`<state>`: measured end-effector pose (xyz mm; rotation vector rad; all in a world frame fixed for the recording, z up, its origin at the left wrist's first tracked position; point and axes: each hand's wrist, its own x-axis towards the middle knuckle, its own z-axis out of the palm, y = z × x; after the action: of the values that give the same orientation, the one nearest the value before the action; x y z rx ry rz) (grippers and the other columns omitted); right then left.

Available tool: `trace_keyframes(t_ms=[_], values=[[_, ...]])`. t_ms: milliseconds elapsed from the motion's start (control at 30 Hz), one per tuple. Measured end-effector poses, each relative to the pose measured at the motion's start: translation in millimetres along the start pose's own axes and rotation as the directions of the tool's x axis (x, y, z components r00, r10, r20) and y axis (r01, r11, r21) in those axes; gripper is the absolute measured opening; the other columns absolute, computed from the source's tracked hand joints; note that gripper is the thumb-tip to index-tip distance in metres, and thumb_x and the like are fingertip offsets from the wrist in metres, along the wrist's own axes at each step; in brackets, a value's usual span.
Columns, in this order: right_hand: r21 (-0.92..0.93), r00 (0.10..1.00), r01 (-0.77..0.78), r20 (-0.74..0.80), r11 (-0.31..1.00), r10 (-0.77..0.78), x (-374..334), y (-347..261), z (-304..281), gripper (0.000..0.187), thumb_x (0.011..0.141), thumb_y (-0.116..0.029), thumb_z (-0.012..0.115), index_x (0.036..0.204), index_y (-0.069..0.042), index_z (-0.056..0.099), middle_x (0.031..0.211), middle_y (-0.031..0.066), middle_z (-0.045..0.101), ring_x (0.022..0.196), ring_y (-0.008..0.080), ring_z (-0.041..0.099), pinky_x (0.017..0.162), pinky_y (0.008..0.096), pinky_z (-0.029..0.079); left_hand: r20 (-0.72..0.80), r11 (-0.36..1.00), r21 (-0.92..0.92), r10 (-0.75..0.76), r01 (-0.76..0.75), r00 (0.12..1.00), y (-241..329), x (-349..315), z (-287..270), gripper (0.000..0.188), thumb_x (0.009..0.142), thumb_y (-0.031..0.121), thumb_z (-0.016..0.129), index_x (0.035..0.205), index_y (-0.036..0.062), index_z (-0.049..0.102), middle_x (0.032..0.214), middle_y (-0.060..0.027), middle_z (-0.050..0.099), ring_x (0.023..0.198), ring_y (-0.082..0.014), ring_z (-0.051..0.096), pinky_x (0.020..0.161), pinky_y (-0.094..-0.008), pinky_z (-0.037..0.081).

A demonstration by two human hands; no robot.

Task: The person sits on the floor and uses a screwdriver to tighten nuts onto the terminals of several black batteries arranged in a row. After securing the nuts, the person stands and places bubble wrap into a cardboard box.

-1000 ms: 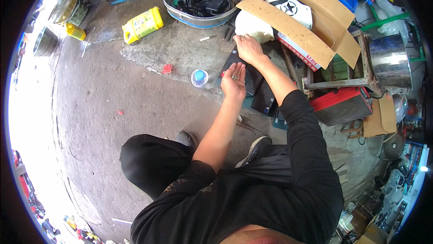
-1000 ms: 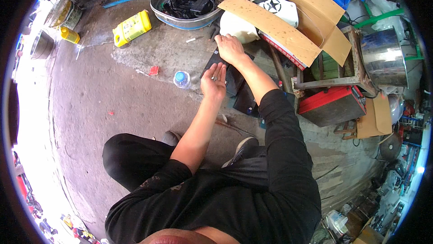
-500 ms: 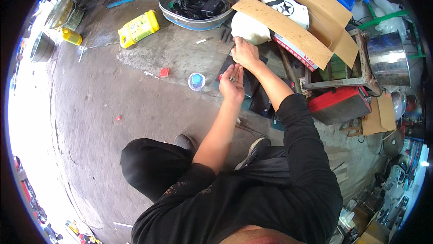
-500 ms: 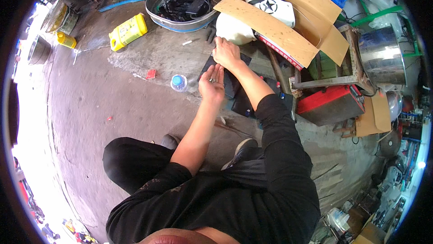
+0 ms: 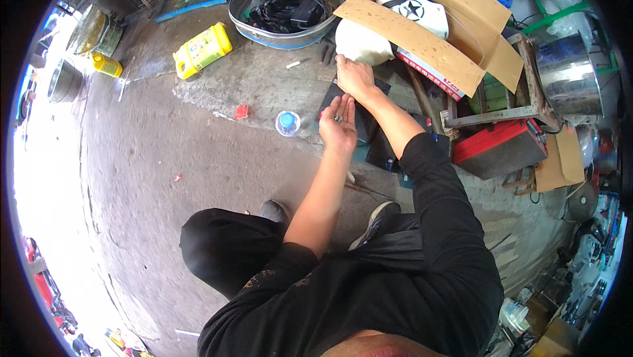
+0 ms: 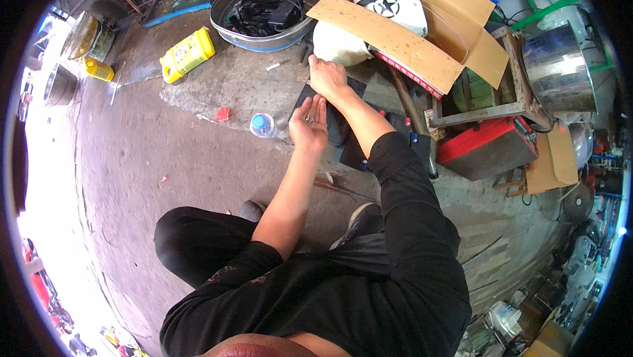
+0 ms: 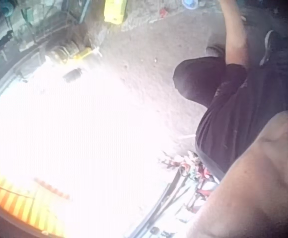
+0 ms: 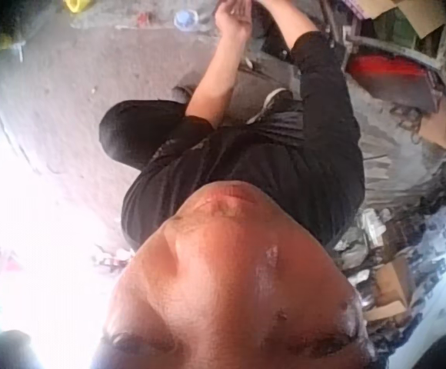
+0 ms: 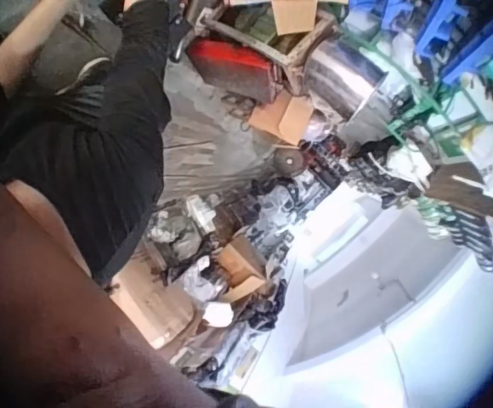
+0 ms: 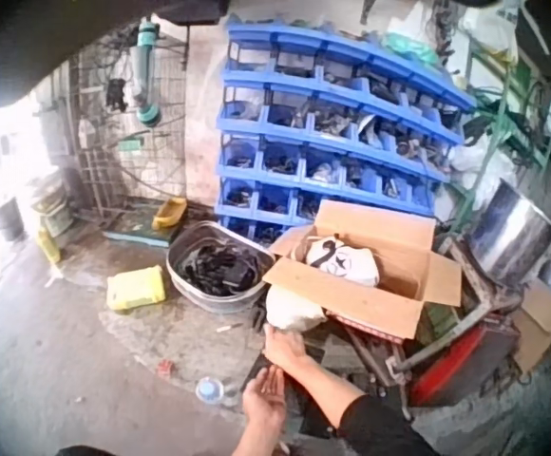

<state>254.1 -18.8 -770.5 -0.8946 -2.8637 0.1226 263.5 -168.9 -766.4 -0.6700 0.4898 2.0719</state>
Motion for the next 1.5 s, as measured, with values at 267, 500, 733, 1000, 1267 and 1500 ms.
trace_keyframes(t_ms=[267, 500, 733, 1000, 1267, 1500], values=[[-0.137, 0.986, 0.075, -0.138, 0.988, -0.094, -3, -1, 0, 0.023, 0.088, -0.023, 0.058, 0.100, -0.003, 0.057, 0.085, 0.0187, 0.071, 0.077, 0.0338, 0.072, 0.069, 0.0454, 0.056, 0.027, 0.998, -0.054, -0.026, 0.027, 0.999, 2, 4, -5, 0.030, 0.096, 0.012, 0.047, 0.116, -0.0097, 0.051, 0.121, -0.0266, 0.060, 0.111, -0.0356, 0.063, 0.099, -0.0395, 0.056], [-0.040, 0.999, -0.003, -0.044, 0.999, 0.002, 3, -7, -7, 0.025, 0.090, -0.025, 0.056, 0.100, -0.003, 0.057, 0.084, 0.0166, 0.071, 0.076, 0.0342, 0.071, 0.069, 0.0459, 0.056, 0.015, 0.999, -0.043, -0.019, 0.019, 1.000, 4, 7, -8, 0.031, 0.096, 0.014, 0.048, 0.117, -0.0093, 0.051, 0.122, -0.0264, 0.060, 0.111, -0.0350, 0.063, 0.100, -0.0400, 0.055], [-0.111, 0.999, 0.010, 0.049, 0.994, -0.005, 6, -2, -3, 0.026, 0.088, -0.023, 0.059, 0.103, -0.002, 0.056, 0.081, 0.0176, 0.071, 0.075, 0.0357, 0.071, 0.068, 0.0462, 0.056, 0.019, 0.999, -0.047, -0.025, 0.026, 1.000, 0, 4, -4, 0.032, 0.097, 0.015, 0.048, 0.117, -0.0095, 0.052, 0.121, -0.0271, 0.060, 0.112, -0.0358, 0.063, 0.101, -0.0399, 0.055], [-0.109, 0.986, 0.105, -0.119, 0.988, -0.118, 0, -3, -2, 0.023, 0.085, -0.019, 0.059, 0.100, -0.001, 0.058, 0.083, 0.0189, 0.071, 0.078, 0.0352, 0.072, 0.069, 0.0479, 0.056, 0.032, 0.998, -0.048, -0.028, 0.029, 0.999, 1, 4, -7, 0.032, 0.097, 0.014, 0.047, 0.117, -0.0099, 0.051, 0.122, -0.0273, 0.060, 0.112, -0.0353, 0.063, 0.100, -0.0395, 0.055], [-0.047, 0.999, 0.047, -0.023, 0.998, -0.048, -2, -4, -8, 0.018, 0.086, -0.014, 0.055, 0.098, -0.001, 0.058, 0.089, 0.0206, 0.070, 0.082, 0.0364, 0.070, 0.071, 0.0472, 0.057, 0.050, 1.000, -0.022, 0.002, 0.000, 0.999, 1, 5, -8, 0.033, 0.097, 0.013, 0.046, 0.119, -0.0111, 0.050, 0.121, -0.0268, 0.059, 0.112, -0.0355, 0.063, 0.100, -0.0388, 0.055], [-0.065, 0.999, -0.014, 0.041, 0.998, 0.017, 5, -6, -3, 0.019, 0.089, -0.014, 0.052, 0.101, 0.000, 0.056, 0.092, 0.0214, 0.071, 0.083, 0.0387, 0.070, 0.072, 0.0479, 0.056, 0.044, 1.000, -0.023, -0.005, 0.006, 0.999, 1, 2, -6, 0.033, 0.097, 0.012, 0.046, 0.120, -0.0114, 0.049, 0.121, -0.0268, 0.059, 0.112, -0.0363, 0.062, 0.100, -0.0398, 0.056]])
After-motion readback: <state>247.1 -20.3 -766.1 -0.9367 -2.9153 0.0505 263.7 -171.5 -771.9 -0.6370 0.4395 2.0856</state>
